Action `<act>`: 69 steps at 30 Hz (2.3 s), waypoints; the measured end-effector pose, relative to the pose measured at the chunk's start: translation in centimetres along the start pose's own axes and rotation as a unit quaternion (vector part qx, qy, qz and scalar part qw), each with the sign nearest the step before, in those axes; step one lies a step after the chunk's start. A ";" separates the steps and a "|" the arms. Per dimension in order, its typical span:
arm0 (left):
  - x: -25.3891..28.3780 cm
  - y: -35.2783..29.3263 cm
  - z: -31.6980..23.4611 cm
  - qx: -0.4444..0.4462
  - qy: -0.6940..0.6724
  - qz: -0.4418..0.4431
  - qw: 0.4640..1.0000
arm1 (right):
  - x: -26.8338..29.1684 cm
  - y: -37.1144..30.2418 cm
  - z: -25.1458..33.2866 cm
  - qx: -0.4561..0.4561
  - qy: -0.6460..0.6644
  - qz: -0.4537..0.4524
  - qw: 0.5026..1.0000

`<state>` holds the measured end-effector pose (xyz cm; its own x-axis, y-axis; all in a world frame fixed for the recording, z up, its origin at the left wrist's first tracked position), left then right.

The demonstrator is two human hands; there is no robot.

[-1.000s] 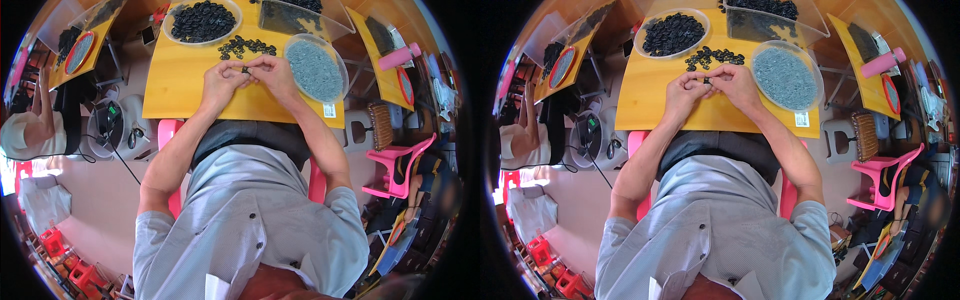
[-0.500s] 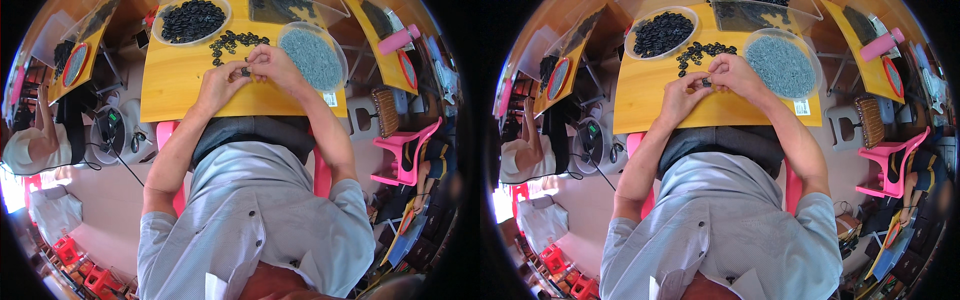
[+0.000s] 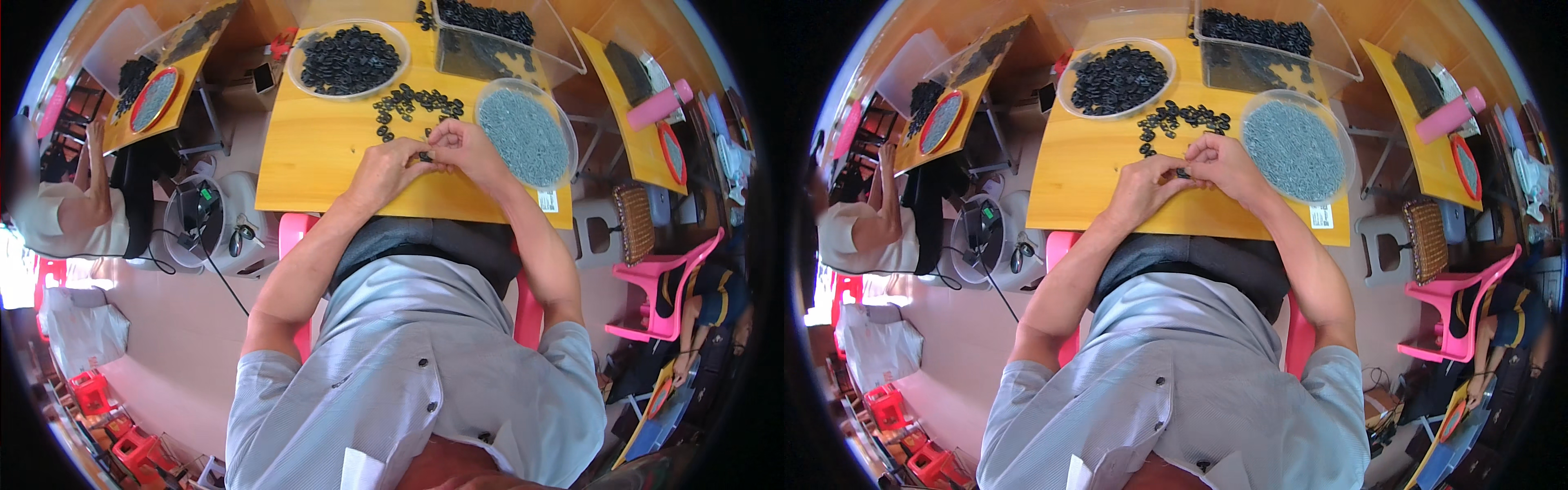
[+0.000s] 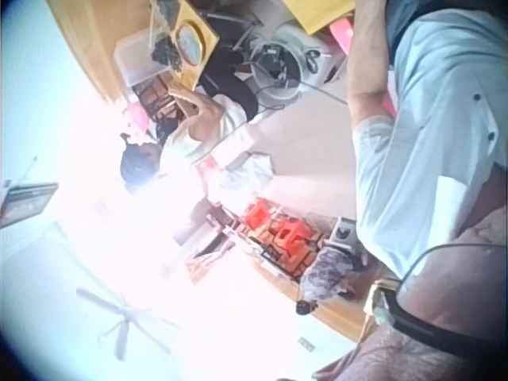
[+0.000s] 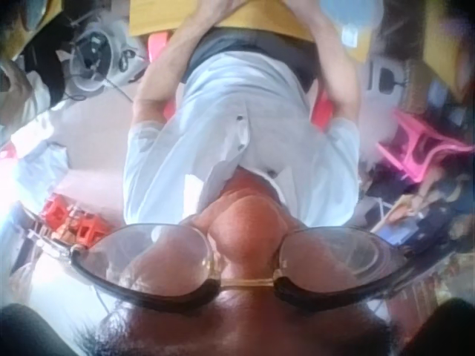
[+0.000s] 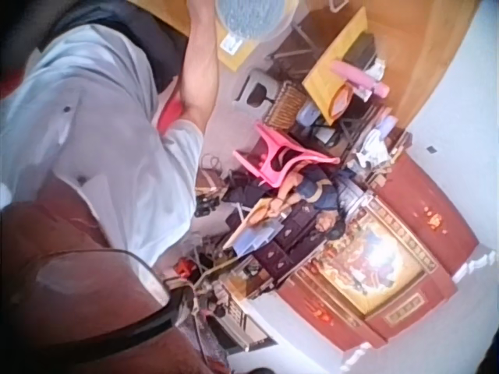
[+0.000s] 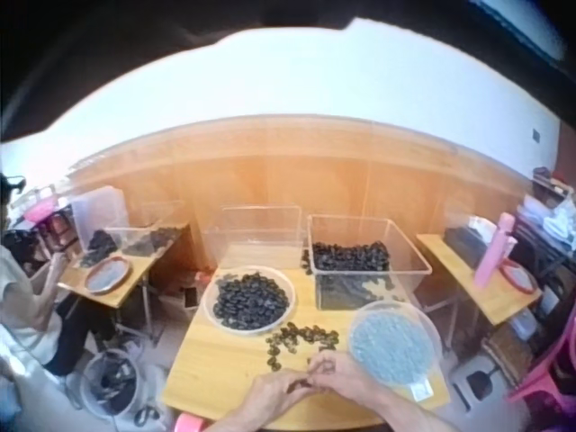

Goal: Assembling small blue components into black plastic housings.

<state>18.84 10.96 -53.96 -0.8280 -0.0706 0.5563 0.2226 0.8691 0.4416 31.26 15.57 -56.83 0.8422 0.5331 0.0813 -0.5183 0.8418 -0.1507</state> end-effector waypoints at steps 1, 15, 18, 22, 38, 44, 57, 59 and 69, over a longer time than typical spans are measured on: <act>0.0 0.0 -0.1 -0.007 -0.006 0.000 1.000 | 0.1 0.1 -0.2 -0.004 0.006 0.001 1.000; -0.1 -0.2 -0.7 -0.044 0.015 0.010 0.999 | -0.2 -0.1 0.0 -0.015 0.014 0.018 1.000; 0.2 -0.1 -1.0 -0.036 0.014 -0.011 0.999 | 0.1 0.1 0.0 -0.007 0.011 0.015 1.000; 0.5 0.0 -0.5 0.070 -0.101 -0.011 0.992 | 1.5 0.2 1.4 0.006 -0.054 -0.013 0.998; -3.0 -1.2 -0.4 -0.028 0.104 0.128 0.986 | -0.2 2.3 8.5 0.116 -0.528 -0.055 0.840; -2.9 -1.3 -0.4 -0.017 0.098 0.133 0.986 | -0.4 1.2 5.5 0.098 -0.539 -0.058 0.835; -0.9 -0.3 1.2 0.078 0.004 0.045 0.996 | 0.3 1.3 3.1 0.133 -0.512 -0.099 0.843; -0.4 0.0 1.6 0.081 -0.023 0.008 0.996 | -0.1 1.4 2.8 0.149 -0.537 -0.086 0.826; -0.4 -0.1 5.1 0.191 -0.272 -0.059 0.941 | -0.8 -0.7 5.2 0.195 -0.355 -0.151 0.902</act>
<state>16.58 13.41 -57.78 -0.9995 -0.0081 0.0313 -0.0038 0.9908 0.1351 30.19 15.03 -51.64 0.7182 0.0780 0.6915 -0.4107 0.8497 0.3307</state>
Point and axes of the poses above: each hand's wrist, its own y-axis towards the middle knuckle, its own x-axis out of the back of the hand, z = x × y, the point moved 9 cm from there along y, towards the middle knuckle, and after that the axes turned 1 degree about z, right-handed, at the moved point
